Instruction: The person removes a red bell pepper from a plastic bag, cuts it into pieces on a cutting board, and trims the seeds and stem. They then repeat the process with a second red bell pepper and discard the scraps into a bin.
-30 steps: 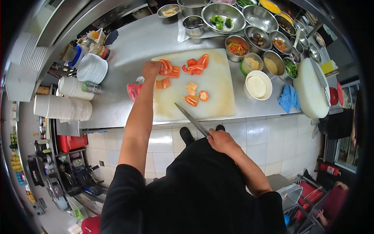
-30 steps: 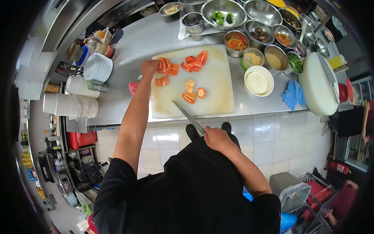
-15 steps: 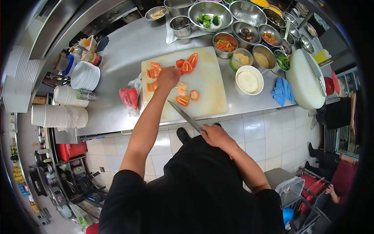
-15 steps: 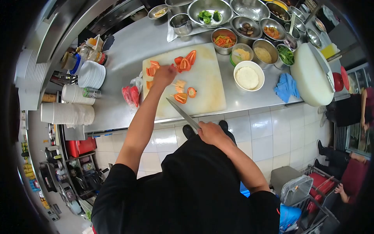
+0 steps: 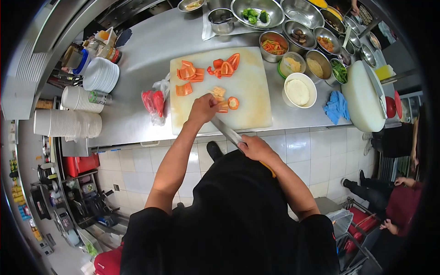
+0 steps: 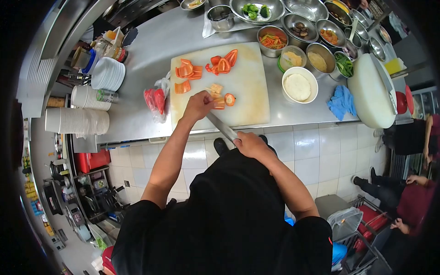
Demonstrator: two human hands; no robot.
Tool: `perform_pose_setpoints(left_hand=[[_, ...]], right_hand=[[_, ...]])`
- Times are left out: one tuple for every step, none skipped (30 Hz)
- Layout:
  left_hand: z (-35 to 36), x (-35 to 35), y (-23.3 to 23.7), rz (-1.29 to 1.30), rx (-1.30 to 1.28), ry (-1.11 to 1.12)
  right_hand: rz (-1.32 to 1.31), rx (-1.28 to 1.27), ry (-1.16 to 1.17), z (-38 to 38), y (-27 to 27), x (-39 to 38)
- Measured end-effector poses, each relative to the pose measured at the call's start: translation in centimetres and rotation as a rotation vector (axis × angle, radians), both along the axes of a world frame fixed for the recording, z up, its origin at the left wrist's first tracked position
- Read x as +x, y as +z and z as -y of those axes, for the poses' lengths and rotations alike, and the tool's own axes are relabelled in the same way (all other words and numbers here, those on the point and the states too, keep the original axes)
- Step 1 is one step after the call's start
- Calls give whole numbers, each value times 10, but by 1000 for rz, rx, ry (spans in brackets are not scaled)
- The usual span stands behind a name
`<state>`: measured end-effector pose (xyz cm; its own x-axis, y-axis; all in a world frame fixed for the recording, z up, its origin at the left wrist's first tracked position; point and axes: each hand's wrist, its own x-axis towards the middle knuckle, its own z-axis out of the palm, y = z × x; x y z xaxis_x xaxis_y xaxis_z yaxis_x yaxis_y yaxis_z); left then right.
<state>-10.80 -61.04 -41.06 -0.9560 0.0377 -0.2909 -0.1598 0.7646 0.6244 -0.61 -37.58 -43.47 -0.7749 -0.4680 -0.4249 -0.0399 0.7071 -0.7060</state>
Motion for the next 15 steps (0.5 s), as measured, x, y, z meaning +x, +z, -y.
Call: perform_pose_setpoints(left_hand=[[2, 2, 4, -62, 74, 28], [5, 3, 7, -124, 147, 54], [12, 1, 7, -125, 145, 57], [23, -2, 9, -145, 146, 32], [32, -4, 8, -164, 146, 13], [37, -5, 8, -164, 141, 34], [42, -8, 8, -185, 118, -14], [46, -10, 9, -207, 95, -66], [49, -10, 8, -209, 90, -50], [49, -11, 8, -191, 106, -41], [47, -13, 6, -172, 125, -39], [44, -13, 5, -151, 146, -40], [43, -12, 4, -149, 150, -44], [44, -12, 4, -182, 117, -84], [45, -12, 5, -215, 84, -123]], right_hand=[[48, -15, -6, -2, 2, -1], [48, -16, -4, -6, 2, 1], [-22, -12, 3, -12, 2, 4], [-91, -10, 14, -17, 4, 8], [-90, -14, 27, -23, 8, 12], [-93, 66, -20, -29, 20, 15], [-100, 146, -64, -33, 30, 17], [-102, 141, -42, -36, 37, 19], [-166, 160, -51, -40, 43, 21], [-230, 183, -68, -42, 48, 22], [-328, 189, -65, -42, 52, 23], [-326, 192, -66, -41, 56, 21], [-363, 183, -40, -38, 61, 17], [-401, 173, -16, -37, 62, 12], [-401, 174, -19, -36, 61, 7]])
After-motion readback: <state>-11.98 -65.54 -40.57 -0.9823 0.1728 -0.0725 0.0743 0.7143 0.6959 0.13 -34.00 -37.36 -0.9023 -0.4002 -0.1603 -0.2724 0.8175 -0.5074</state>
